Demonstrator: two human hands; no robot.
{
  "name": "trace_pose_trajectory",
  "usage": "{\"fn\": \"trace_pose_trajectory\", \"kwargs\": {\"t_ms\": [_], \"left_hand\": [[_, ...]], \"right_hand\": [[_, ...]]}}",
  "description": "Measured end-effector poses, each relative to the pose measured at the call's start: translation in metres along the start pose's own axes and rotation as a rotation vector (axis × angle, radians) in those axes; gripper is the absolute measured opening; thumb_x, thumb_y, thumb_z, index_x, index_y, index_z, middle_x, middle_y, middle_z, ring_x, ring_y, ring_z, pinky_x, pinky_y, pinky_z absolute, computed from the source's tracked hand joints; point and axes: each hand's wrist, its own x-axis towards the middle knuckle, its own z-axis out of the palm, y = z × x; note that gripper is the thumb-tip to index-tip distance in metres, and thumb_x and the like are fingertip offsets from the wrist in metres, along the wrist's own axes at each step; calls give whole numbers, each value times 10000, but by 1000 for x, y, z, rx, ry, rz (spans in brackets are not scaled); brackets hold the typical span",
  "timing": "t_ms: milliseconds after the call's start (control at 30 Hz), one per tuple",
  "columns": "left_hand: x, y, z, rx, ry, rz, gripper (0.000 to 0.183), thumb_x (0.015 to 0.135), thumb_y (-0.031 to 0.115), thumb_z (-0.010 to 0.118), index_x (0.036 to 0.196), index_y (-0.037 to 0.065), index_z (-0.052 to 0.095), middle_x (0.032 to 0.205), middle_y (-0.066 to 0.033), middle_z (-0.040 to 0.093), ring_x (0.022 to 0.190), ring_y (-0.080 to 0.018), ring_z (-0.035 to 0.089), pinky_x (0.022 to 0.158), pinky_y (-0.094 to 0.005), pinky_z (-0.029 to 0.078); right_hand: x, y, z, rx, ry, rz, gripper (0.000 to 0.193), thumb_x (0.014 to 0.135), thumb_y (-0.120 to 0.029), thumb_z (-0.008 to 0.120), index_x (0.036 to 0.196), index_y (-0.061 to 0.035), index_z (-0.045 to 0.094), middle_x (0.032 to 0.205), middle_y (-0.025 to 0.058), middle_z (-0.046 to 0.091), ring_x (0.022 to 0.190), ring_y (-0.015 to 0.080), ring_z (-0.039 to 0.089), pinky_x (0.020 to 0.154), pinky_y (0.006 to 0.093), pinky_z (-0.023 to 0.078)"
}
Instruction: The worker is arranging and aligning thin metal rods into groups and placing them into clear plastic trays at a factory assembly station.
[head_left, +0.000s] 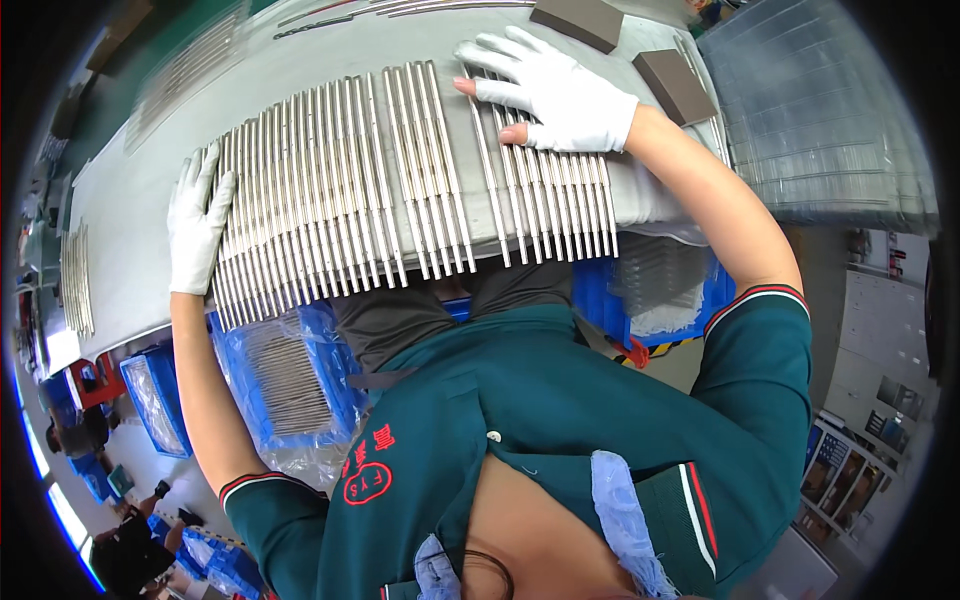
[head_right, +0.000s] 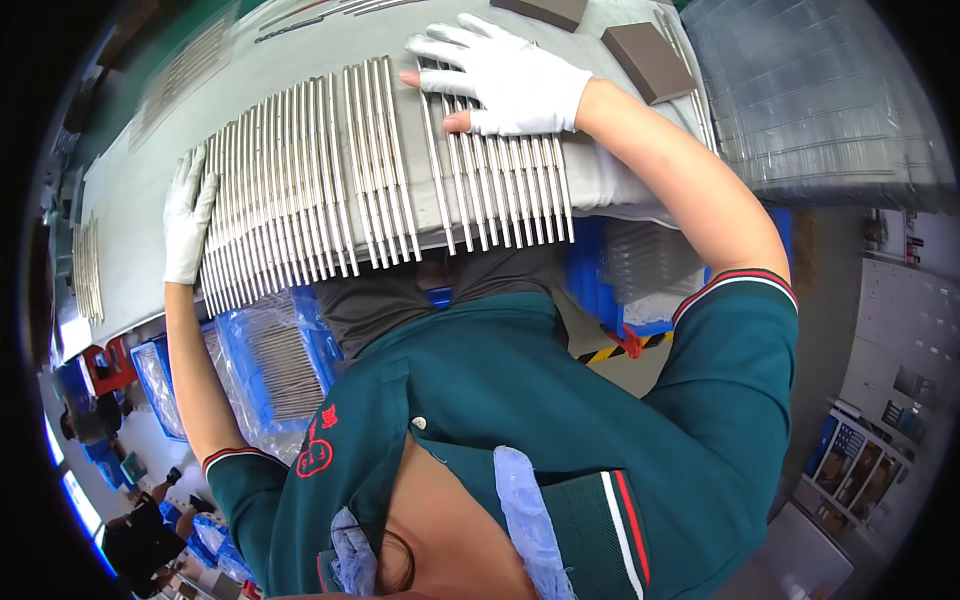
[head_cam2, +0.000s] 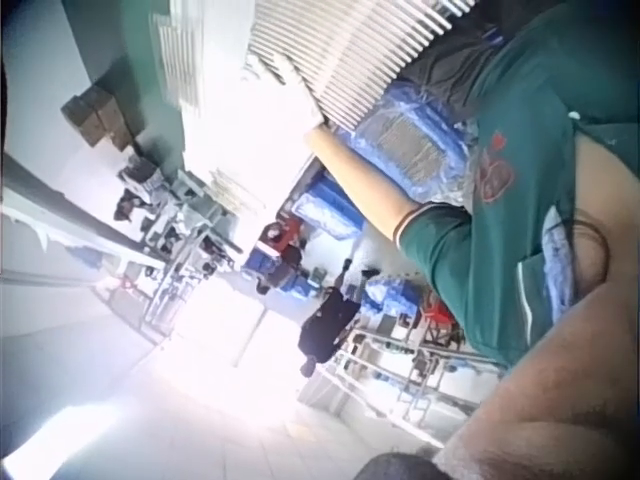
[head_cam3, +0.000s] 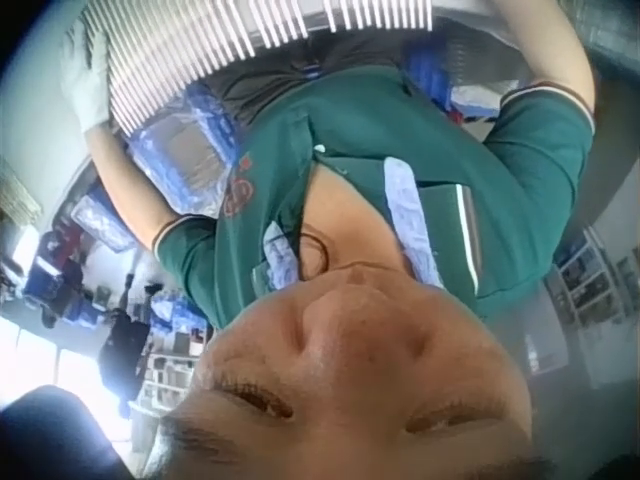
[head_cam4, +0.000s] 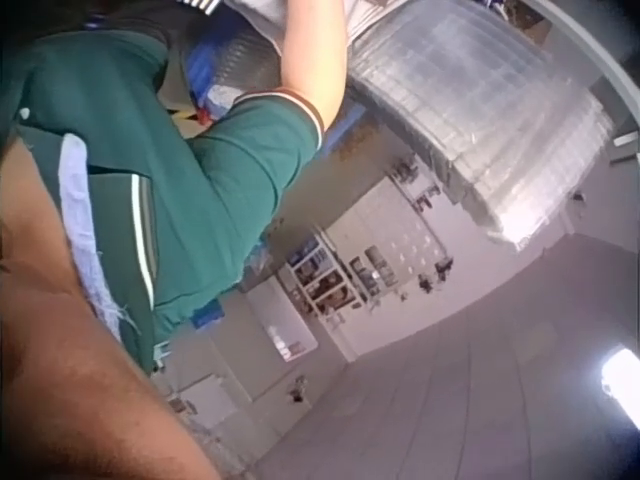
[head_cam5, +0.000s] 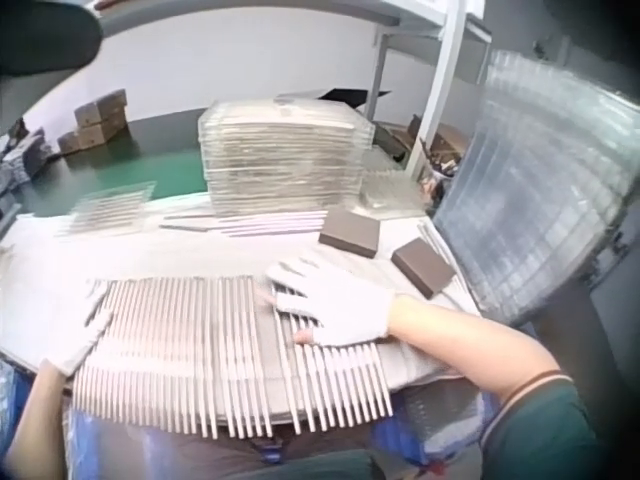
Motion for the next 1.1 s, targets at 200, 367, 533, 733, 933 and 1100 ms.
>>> {"fn": "trace_pose_trajectory", "kwargs": {"t_ms": [200, 367, 533, 733, 933, 1100], "left_hand": [[0, -1, 2, 11, 3, 6, 487, 913, 368, 516, 1315, 93, 492, 1358, -205, 442, 1293, -339, 375, 1073, -396, 276], [1, 0, 0, 36, -4, 4, 505, 912, 397, 504, 1307, 83, 496, 1357, -207, 443, 1286, -351, 379, 1074, -400, 275], [0, -4, 3, 42, 5, -16, 508, 905, 415, 506, 1304, 99, 503, 1344, -205, 457, 1275, -352, 391, 1069, -407, 284], [3, 6, 1, 58, 1, 10, 516, 899, 431, 503, 1295, 99, 510, 1333, -189, 471, 1276, -324, 394, 1067, -410, 277], [0, 6, -1, 68, 8, 3, 529, 892, 443, 510, 1296, 101, 510, 1333, -199, 467, 1277, -327, 392, 1067, -407, 278], [0, 2, 1, 43, 7, -13, 532, 891, 446, 513, 1299, 105, 510, 1338, -205, 462, 1276, -343, 389, 1066, -412, 282]], "right_hand": [[-25, 25, -22, -83, -57, -62, 681, 864, -569, 414, 1416, -176, 346, 1455, 152, 308, 1362, 335, 241, 1139, 458, 151], [13, 22, -39, -485, 400, -243, 632, 818, -221, 666, 1367, -49, 405, 1233, 171, 552, 1117, 230, 527, 949, 311, 415], [81, -19, 16, 56, 157, -16, 710, 892, -632, 315, 1441, -184, 281, 1477, 161, 262, 1373, 333, 219, 1134, 467, 152], [119, -53, 27, 95, 137, -52, 696, 902, -613, 315, 1445, -180, 273, 1467, 160, 280, 1370, 311, 240, 1133, 458, 162], [92, -40, 23, -17, 85, -71, 664, 915, -585, 321, 1442, -183, 285, 1456, 153, 303, 1361, 299, 266, 1123, 461, 185], [65, -26, 16, -24, 28, -64, 661, 912, -568, 356, 1435, -168, 300, 1452, 159, 309, 1359, 314, 264, 1124, 463, 180]]}}
